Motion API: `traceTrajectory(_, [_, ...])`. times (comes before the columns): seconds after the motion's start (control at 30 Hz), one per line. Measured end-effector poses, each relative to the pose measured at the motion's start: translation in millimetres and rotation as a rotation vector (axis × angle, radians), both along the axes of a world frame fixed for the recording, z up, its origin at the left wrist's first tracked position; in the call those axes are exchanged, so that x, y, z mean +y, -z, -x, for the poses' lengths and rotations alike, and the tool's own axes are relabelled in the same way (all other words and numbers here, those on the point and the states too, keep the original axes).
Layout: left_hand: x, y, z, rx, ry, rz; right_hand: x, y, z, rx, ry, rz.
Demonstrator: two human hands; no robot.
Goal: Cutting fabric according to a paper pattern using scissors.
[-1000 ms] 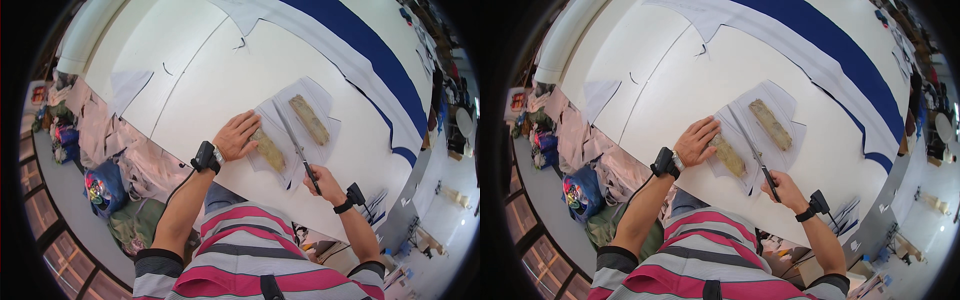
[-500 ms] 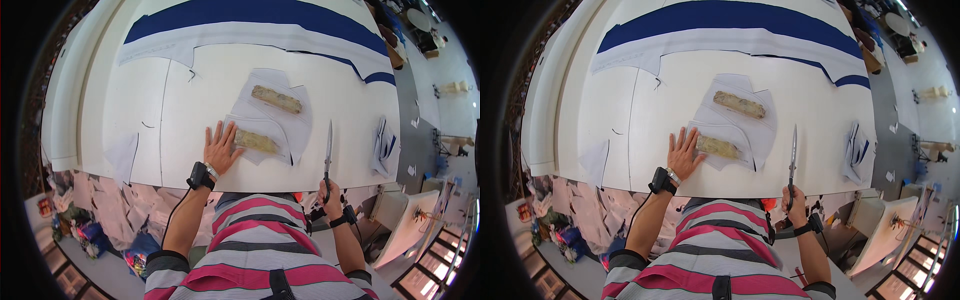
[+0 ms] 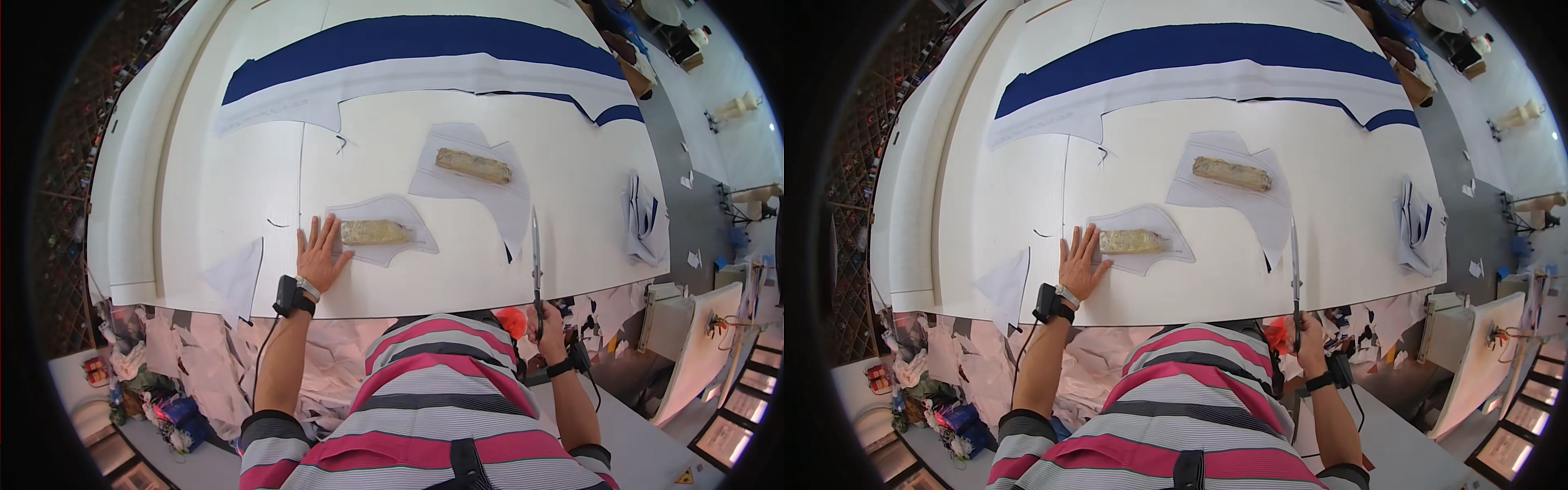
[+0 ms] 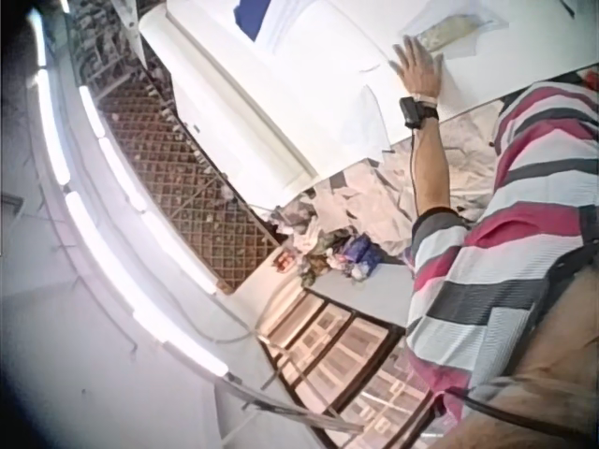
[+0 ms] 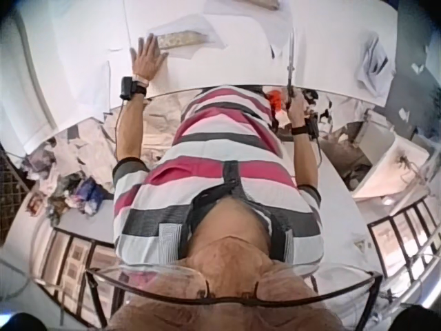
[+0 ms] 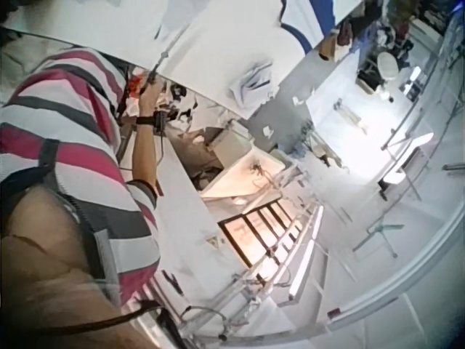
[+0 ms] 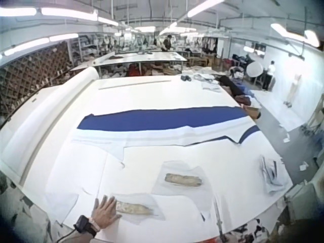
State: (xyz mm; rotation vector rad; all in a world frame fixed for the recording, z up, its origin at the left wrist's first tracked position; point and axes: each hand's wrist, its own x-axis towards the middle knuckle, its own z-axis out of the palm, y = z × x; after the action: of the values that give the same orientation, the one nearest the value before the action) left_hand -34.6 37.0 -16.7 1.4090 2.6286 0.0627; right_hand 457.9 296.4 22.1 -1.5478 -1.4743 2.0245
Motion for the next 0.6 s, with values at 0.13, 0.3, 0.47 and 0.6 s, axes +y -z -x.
traceTrajectory(0.13, [2.5,-12.8,62.2,-0.007,0.158,0.168,-3.1,-7.4,13.9,-0.069,-0.251,-0.147])
traceTrajectory(0.3, [43.1,-21.5,105.8,0.232,0.424,0.259,-2.2,2.9,31.5,-0.099,-0.436,-0.156])
traceTrajectory(0.47, [90.0,-42.7,89.4,0.515,0.447,0.186,7.2,-23.6,57.4,-0.135,-0.619,-0.259])
traceTrajectory(0.6, [85.5,-39.4,46.1,0.109,0.135,-0.380,16.5,-17.4,62.0,-0.172,-0.736,-0.176])
